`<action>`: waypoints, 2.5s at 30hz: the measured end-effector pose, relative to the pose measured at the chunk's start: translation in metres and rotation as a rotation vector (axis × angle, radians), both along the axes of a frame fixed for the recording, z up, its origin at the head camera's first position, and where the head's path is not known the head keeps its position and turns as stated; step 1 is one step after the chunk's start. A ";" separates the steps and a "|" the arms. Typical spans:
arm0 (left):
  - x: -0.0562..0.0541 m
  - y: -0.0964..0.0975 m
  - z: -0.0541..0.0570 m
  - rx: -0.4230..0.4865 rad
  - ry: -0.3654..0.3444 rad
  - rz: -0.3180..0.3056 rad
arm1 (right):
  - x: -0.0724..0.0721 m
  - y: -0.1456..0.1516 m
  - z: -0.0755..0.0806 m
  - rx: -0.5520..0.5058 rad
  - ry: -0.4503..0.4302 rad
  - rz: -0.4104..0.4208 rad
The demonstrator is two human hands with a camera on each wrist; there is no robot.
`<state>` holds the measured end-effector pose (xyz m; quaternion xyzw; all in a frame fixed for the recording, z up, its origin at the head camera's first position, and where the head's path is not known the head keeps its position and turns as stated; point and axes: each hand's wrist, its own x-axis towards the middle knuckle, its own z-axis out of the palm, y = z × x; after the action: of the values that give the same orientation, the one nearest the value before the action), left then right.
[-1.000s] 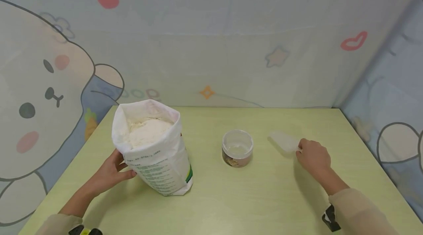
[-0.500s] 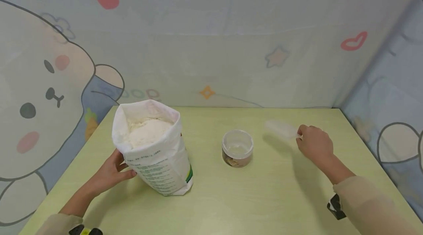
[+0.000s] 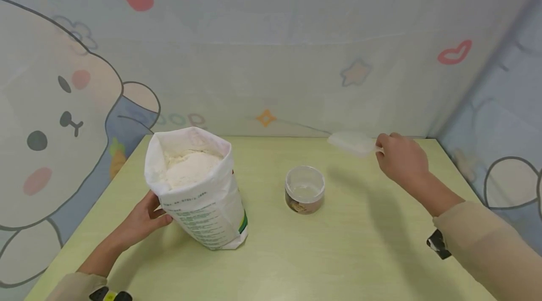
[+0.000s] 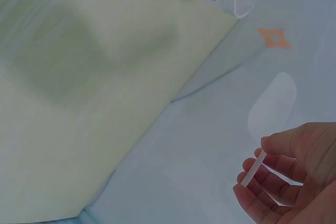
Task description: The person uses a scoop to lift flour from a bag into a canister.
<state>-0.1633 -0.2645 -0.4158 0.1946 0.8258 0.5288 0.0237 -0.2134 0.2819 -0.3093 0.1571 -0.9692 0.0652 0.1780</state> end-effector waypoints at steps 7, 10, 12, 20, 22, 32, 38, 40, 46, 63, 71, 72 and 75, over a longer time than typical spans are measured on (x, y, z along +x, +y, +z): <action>0.000 0.000 0.000 0.003 0.005 -0.011 | -0.001 -0.016 0.018 0.012 0.052 0.039; 0.000 0.000 0.000 0.001 -0.001 -0.002 | -0.001 -0.024 0.024 0.025 0.051 0.047; -0.001 0.000 -0.001 0.004 -0.005 -0.001 | -0.001 -0.029 0.028 0.033 0.047 0.051; 0.000 0.001 0.001 0.009 0.004 -0.010 | -0.005 -0.045 0.048 0.045 0.094 0.106; 0.000 0.001 0.002 0.012 0.003 -0.011 | -0.005 -0.049 0.054 0.049 0.108 0.118; 0.001 0.002 0.003 0.018 0.002 -0.009 | -0.005 -0.067 0.088 0.048 0.151 0.178; 0.002 0.002 0.003 0.018 0.007 -0.011 | -0.006 -0.074 0.108 0.075 0.173 0.201; 0.001 0.002 0.002 0.016 0.008 -0.009 | -0.007 -0.076 0.113 0.085 0.169 0.211; 0.000 0.001 0.000 0.009 -0.004 0.005 | -0.009 -0.085 0.128 0.089 0.153 0.237; -0.002 0.003 0.002 0.007 0.013 -0.007 | -0.009 -0.138 0.158 0.161 0.039 0.232; -0.002 0.003 0.001 0.002 0.012 0.005 | -0.012 -0.162 0.158 0.158 0.067 0.319; -0.002 0.003 0.001 0.003 0.011 0.004 | -0.012 -0.165 0.158 0.159 0.068 0.330; -0.002 0.002 0.000 0.012 0.011 0.003 | -0.012 -0.173 0.157 0.170 0.060 0.356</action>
<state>-0.1653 -0.2621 -0.4156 0.1964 0.8231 0.5326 0.0173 -0.2257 0.1090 -0.1520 0.3422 -0.9224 0.0088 0.1786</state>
